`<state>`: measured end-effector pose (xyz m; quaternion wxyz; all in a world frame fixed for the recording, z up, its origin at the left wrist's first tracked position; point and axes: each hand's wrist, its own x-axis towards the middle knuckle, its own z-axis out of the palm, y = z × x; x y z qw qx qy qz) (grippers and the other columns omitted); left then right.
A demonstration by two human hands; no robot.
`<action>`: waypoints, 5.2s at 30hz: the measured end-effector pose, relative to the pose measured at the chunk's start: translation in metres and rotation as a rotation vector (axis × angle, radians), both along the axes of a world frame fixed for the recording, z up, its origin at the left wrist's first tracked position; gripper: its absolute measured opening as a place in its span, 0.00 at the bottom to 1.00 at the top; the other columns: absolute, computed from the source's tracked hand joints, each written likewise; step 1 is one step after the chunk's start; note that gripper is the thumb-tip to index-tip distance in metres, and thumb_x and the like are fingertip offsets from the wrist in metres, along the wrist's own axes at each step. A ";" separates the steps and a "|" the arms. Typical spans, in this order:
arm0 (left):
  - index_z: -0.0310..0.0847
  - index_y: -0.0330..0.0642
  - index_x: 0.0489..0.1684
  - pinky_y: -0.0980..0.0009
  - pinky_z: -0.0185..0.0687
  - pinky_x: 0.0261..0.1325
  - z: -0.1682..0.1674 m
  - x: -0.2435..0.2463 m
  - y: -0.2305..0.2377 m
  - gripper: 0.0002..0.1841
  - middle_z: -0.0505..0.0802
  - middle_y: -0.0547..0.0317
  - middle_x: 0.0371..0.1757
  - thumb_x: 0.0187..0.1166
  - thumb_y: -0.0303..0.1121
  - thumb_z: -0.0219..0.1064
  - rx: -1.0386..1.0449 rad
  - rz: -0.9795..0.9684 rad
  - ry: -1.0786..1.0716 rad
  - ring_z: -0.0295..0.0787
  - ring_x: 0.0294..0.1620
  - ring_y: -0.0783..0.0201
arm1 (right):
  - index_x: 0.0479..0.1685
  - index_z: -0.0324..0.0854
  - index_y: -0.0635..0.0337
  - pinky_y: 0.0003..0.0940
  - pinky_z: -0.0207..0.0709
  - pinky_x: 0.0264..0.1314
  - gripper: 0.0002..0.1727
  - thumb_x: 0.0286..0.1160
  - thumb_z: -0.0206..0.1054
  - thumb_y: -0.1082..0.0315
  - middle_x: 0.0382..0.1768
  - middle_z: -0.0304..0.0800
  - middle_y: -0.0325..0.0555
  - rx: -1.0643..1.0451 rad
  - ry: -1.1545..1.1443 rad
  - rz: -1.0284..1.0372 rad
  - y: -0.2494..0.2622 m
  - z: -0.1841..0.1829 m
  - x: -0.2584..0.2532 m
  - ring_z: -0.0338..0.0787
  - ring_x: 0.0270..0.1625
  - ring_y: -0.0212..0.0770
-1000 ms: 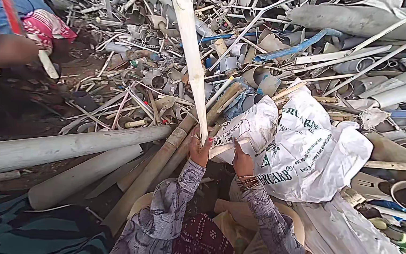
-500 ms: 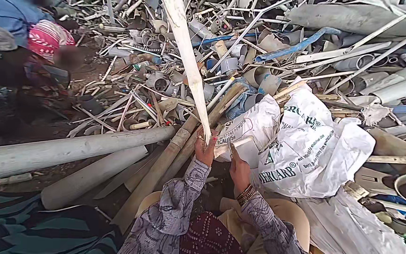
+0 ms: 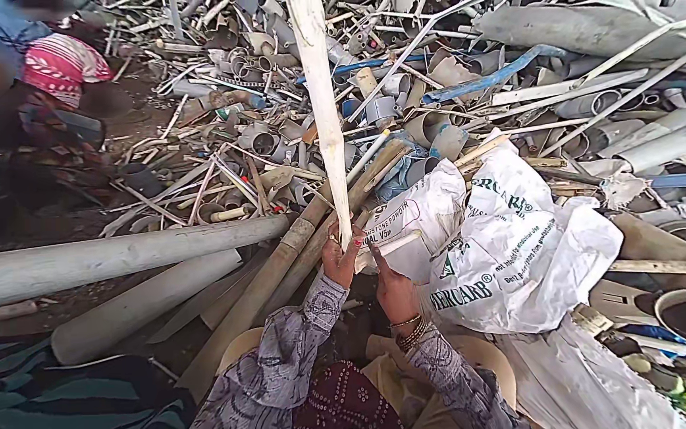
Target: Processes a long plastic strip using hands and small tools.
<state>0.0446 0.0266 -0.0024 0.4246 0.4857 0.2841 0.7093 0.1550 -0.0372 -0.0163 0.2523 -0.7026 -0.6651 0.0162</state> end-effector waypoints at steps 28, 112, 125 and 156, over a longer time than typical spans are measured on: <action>0.75 0.19 0.51 0.75 0.81 0.65 -0.005 0.001 -0.004 0.16 0.91 0.71 0.38 0.74 0.27 0.58 -0.019 -0.003 -0.026 0.88 0.50 0.79 | 0.76 0.80 0.65 0.60 0.77 0.21 0.29 0.71 0.57 0.81 0.20 0.89 0.63 0.126 0.037 0.046 0.006 -0.022 0.016 0.89 0.19 0.67; 0.92 0.72 0.40 0.62 0.65 0.86 -0.018 -0.004 0.010 0.10 0.93 0.81 0.60 0.78 0.57 0.66 0.288 -0.263 0.005 0.80 0.75 0.72 | 0.72 0.81 0.69 0.57 0.76 0.24 0.23 0.81 0.55 0.73 0.17 0.85 0.59 -0.009 0.260 0.107 -0.043 0.001 0.005 0.88 0.21 0.64; 0.92 0.65 0.43 0.71 0.72 0.78 -0.022 0.000 0.001 0.11 0.93 0.80 0.62 0.77 0.53 0.67 0.203 -0.220 0.016 0.81 0.72 0.77 | 0.37 0.89 0.66 0.53 0.74 0.17 0.13 0.79 0.60 0.68 0.16 0.84 0.57 0.065 -0.049 0.057 -0.032 0.015 -0.005 0.90 0.20 0.62; 0.91 0.66 0.41 0.69 0.69 0.81 -0.023 0.000 -0.002 0.10 0.91 0.82 0.64 0.78 0.53 0.67 0.232 -0.198 0.068 0.78 0.76 0.75 | 0.32 0.89 0.67 0.50 0.73 0.15 0.12 0.75 0.62 0.68 0.13 0.82 0.56 0.093 -0.204 0.111 -0.034 0.025 0.005 0.88 0.18 0.59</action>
